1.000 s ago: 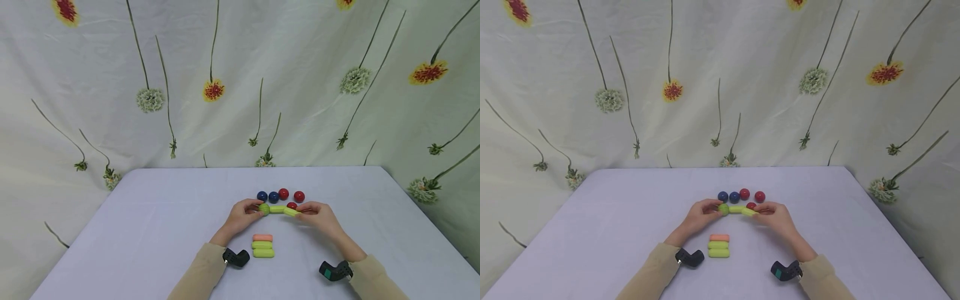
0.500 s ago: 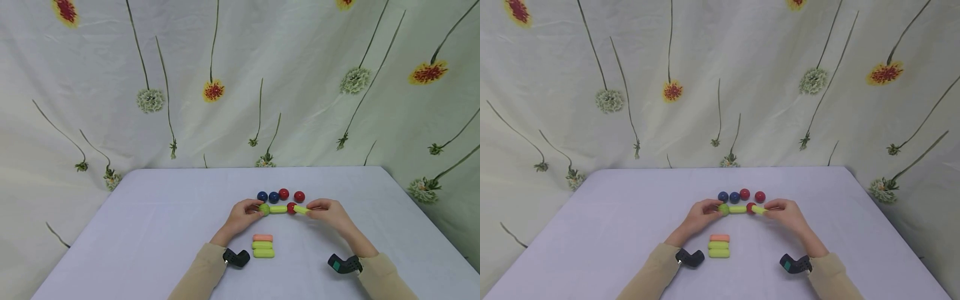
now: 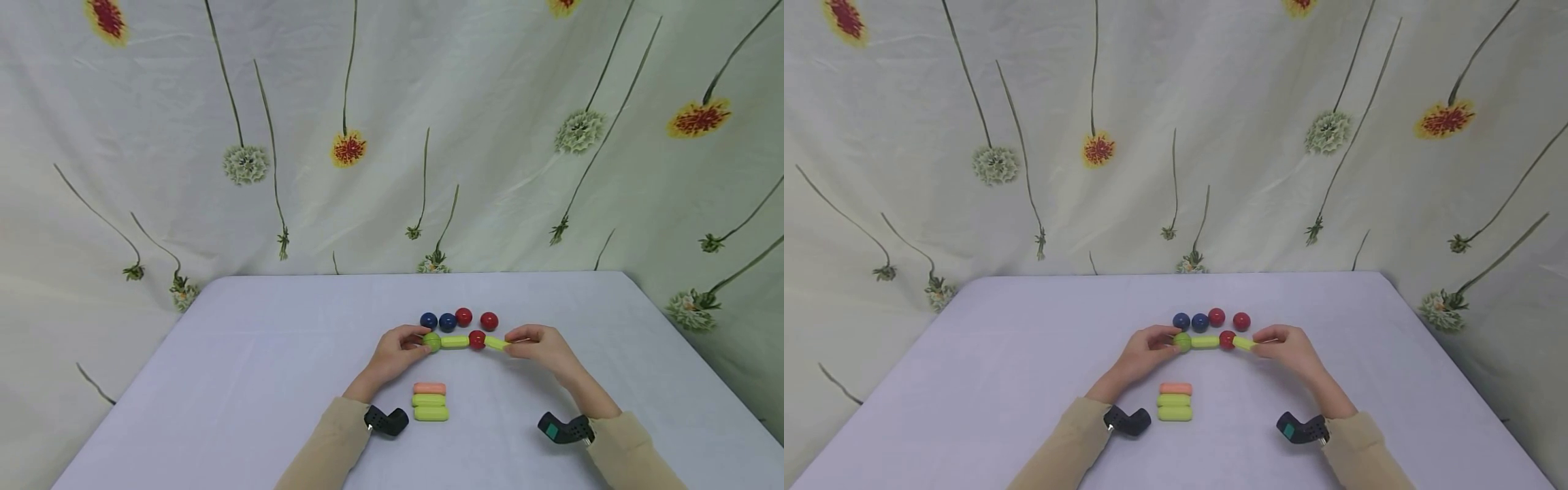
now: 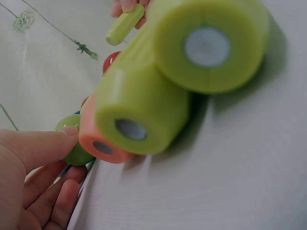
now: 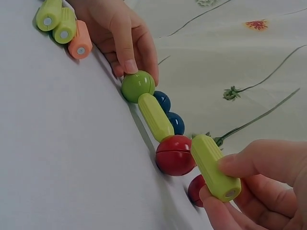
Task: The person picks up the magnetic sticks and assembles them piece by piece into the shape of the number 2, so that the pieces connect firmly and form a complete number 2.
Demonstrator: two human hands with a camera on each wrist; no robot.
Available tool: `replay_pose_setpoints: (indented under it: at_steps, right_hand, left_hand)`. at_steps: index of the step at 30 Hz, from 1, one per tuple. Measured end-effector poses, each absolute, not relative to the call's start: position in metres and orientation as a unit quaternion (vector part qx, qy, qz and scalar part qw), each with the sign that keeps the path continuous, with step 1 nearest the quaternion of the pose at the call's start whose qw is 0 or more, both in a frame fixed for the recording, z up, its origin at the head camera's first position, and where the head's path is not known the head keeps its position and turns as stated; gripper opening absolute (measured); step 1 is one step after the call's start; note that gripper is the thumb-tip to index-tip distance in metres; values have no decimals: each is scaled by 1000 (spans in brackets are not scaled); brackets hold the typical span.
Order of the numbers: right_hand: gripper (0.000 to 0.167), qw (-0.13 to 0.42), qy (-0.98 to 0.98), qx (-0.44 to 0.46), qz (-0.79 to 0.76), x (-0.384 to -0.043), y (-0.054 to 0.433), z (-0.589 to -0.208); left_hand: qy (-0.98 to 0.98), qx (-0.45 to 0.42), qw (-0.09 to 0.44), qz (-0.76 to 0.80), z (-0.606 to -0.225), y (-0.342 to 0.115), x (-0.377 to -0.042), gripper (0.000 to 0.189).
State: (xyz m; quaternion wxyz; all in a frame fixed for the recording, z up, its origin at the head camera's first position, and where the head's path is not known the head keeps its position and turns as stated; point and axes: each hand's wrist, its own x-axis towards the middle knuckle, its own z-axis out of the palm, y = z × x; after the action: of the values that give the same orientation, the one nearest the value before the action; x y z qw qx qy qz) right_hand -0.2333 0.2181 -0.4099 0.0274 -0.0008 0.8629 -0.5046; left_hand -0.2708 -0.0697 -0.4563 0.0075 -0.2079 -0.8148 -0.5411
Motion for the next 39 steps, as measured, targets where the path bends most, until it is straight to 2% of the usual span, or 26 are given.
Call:
replay_pose_setpoints:
  at_steps: [32, 39]
  right_hand:
    - [28, 35, 861, -4, -508, -235, 217, -415]
    - [29, 32, 860, -2, -509, -234, 217, -414]
  left_hand:
    - [-820, -204, 8, -534, -454, -69, -270, 32]
    - [-813, -236, 32, -531, -455, -71, -268, 32]
